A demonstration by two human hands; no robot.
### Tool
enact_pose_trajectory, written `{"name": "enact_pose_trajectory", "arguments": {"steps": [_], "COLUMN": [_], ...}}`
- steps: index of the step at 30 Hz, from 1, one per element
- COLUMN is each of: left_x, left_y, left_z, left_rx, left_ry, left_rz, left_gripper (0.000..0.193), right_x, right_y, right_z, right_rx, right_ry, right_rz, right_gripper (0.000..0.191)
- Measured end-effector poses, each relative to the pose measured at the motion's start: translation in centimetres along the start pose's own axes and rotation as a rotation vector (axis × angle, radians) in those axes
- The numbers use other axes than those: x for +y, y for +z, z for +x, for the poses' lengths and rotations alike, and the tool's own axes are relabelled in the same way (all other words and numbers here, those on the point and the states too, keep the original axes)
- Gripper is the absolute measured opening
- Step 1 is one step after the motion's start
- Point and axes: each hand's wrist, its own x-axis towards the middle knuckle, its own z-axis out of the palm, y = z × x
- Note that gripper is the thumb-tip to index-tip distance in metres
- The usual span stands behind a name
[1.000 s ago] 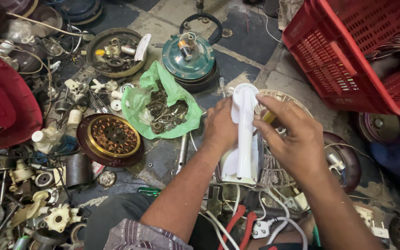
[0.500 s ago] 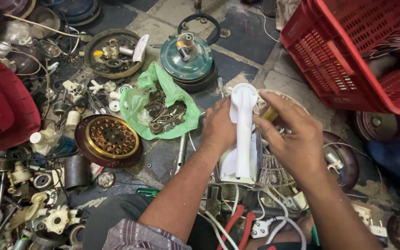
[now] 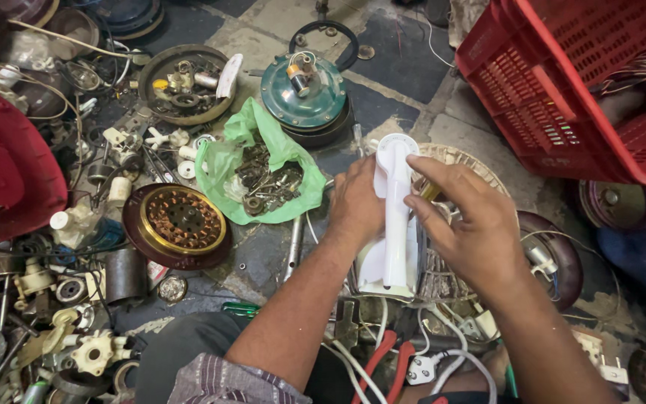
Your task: The person sits on the floor of a cluttered repair workshop and repairs an electric iron. They use a wrench and then a screwdriver to loosen and remove screws from the iron's base, lift off the white handle cover, work on the internal parts, and continue unscrewing components while holding the iron steady.
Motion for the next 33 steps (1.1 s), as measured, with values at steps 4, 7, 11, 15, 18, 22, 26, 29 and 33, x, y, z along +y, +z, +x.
{"name": "enact_pose_trajectory", "arguments": {"steps": [4, 7, 11, 15, 18, 22, 26, 29, 33], "left_x": [0.0, 0.03, 0.33, 0.32, 0.12, 0.02, -0.02, 0.17, 0.31], "left_y": [0.08, -0.19, -0.26, -0.12, -0.06, 0.07, -0.1, -0.19, -0.42], "left_z": [0.02, -0.18, -0.13, -0.1, -0.17, -0.21, -0.09, -0.19, -0.32], "left_rx": [0.042, 0.014, 0.01, 0.027, 0.029, 0.019, 0.031, 0.015, 0.023], "left_ry": [0.034, 0.014, 0.0, 0.012, 0.011, 0.012, 0.03, 0.011, 0.019], "left_rz": [-0.008, -0.012, -0.002, 0.01, 0.001, -0.007, 0.011, 0.003, -0.022], "left_gripper": [0.085, 0.089, 0.089, 0.085, 0.088, 0.086, 0.09, 0.09, 0.086], "right_x": [0.12, 0.31, 0.29, 0.44, 0.59, 0.49, 0.18, 0.05, 0.09], "right_y": [0.11, 0.27, 0.69, 0.69, 0.63, 0.77, 0.62, 0.41, 0.36], "right_z": [-0.08, -0.14, -0.39, -0.39, -0.31, -0.33, -0.42, -0.36, -0.29], "right_rx": [0.003, 0.076, 0.104, 0.079, 0.113, 0.102, 0.09, 0.091, 0.082], "right_ry": [0.117, -0.022, -0.024, 0.007, 0.017, -0.045, -0.106, -0.055, 0.007], "right_rz": [0.145, -0.017, -0.039, -0.013, 0.0, -0.08, -0.063, -0.085, 0.015], "right_gripper": [0.05, 0.047, 0.045, 0.048, 0.049, 0.049, 0.052, 0.049, 0.049]}}
